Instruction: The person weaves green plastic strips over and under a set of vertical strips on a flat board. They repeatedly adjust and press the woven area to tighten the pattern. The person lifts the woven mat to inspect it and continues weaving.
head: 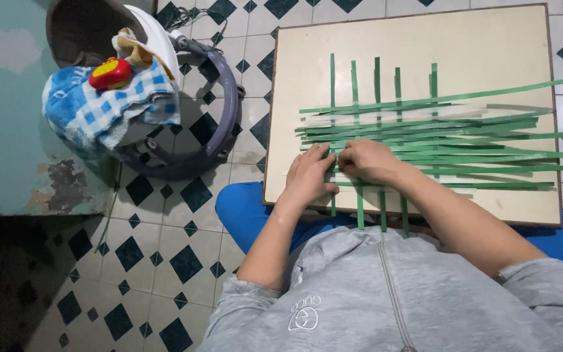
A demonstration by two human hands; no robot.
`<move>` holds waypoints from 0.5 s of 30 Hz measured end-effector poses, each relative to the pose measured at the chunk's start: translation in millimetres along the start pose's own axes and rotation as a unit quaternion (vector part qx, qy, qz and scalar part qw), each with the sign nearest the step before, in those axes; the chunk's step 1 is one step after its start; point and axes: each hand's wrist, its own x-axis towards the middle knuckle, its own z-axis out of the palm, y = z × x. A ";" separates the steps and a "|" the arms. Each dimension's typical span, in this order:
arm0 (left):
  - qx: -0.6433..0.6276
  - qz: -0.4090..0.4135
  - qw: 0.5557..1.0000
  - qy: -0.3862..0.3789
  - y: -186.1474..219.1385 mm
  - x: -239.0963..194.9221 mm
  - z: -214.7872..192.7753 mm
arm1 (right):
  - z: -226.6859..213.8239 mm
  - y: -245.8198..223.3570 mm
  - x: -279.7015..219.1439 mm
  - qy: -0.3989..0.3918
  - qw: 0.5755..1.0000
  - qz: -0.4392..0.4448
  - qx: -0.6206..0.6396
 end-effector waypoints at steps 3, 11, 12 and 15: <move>-0.015 -0.001 1.000 0.002 -2.3 1.0 5.8 | -8.2 -3.1 1.5 -0.028 1.000 -0.007 0.006; -0.017 0.000 1.000 -0.006 -1.6 -1.2 0.9 | -46.5 0.6 -28.8 -0.067 0.993 0.057 0.074; -0.014 0.004 1.000 -0.005 -0.4 -2.0 -2.6 | -62.9 1.7 -47.2 -0.050 0.982 0.105 0.148; -0.023 0.095 0.988 0.116 -23.4 3.3 27.9 | -89.5 54.5 -142.4 0.048 0.929 0.220 0.294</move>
